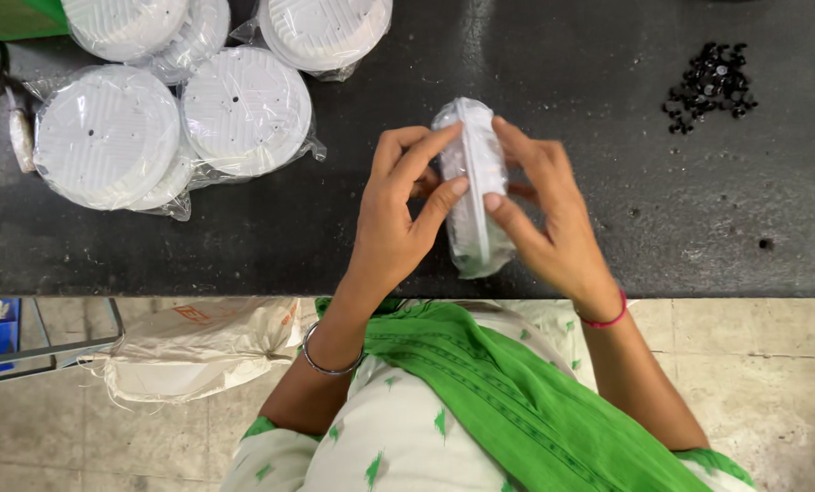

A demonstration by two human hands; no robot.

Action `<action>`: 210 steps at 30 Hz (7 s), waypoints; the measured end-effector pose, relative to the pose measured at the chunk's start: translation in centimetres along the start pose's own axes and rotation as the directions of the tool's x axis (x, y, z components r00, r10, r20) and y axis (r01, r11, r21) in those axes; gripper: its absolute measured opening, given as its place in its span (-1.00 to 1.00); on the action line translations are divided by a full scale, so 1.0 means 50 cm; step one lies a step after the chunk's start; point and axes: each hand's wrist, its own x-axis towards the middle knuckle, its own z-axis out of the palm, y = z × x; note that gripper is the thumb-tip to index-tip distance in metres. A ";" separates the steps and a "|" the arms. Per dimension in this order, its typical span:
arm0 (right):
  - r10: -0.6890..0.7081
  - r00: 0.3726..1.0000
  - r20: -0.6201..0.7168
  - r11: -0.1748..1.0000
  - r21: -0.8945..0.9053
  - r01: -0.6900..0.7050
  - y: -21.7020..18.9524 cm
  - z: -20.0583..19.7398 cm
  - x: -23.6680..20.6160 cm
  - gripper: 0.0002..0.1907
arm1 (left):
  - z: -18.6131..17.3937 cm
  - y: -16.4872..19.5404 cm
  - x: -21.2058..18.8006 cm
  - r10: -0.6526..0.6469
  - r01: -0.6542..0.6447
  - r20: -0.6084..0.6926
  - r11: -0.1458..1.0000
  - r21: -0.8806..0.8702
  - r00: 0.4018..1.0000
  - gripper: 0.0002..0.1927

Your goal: The person inserts small black plastic feet into the holes on the underside of white circular light fixture bases. After inserting the feet, the person places each base into a clear plastic bag and stacks the packaged units on the table.

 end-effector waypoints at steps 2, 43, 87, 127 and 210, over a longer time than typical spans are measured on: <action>0.030 0.999 -0.034 0.996 -0.078 -0.033 -0.007 -0.008 0.006 -0.50 | 0.007 0.008 0.003 0.003 -0.003 -0.018 1.000 -0.001 1.000 -0.64; 0.018 0.979 -0.202 0.994 -0.106 -0.040 -0.025 -0.062 -0.084 -0.94 | 0.014 0.041 -0.043 0.058 -0.042 -0.109 0.988 0.146 0.992 -0.94; -0.258 0.966 -0.009 0.860 -0.458 0.226 -0.119 -0.085 -0.051 -0.79 | 0.057 0.059 -0.040 0.136 -0.134 -0.001 0.970 -0.201 0.991 -0.93; 0.432 0.901 -0.037 0.901 -0.009 -0.433 0.103 -0.162 -0.150 -0.19 | 0.089 -0.106 0.013 -0.181 0.180 0.017 0.983 0.026 0.983 -0.64; -0.077 0.899 -0.431 0.712 -0.655 -0.253 0.269 -0.205 0.006 -0.88 | 0.071 -0.365 0.209 0.120 -0.120 0.008 0.982 0.146 0.993 -0.76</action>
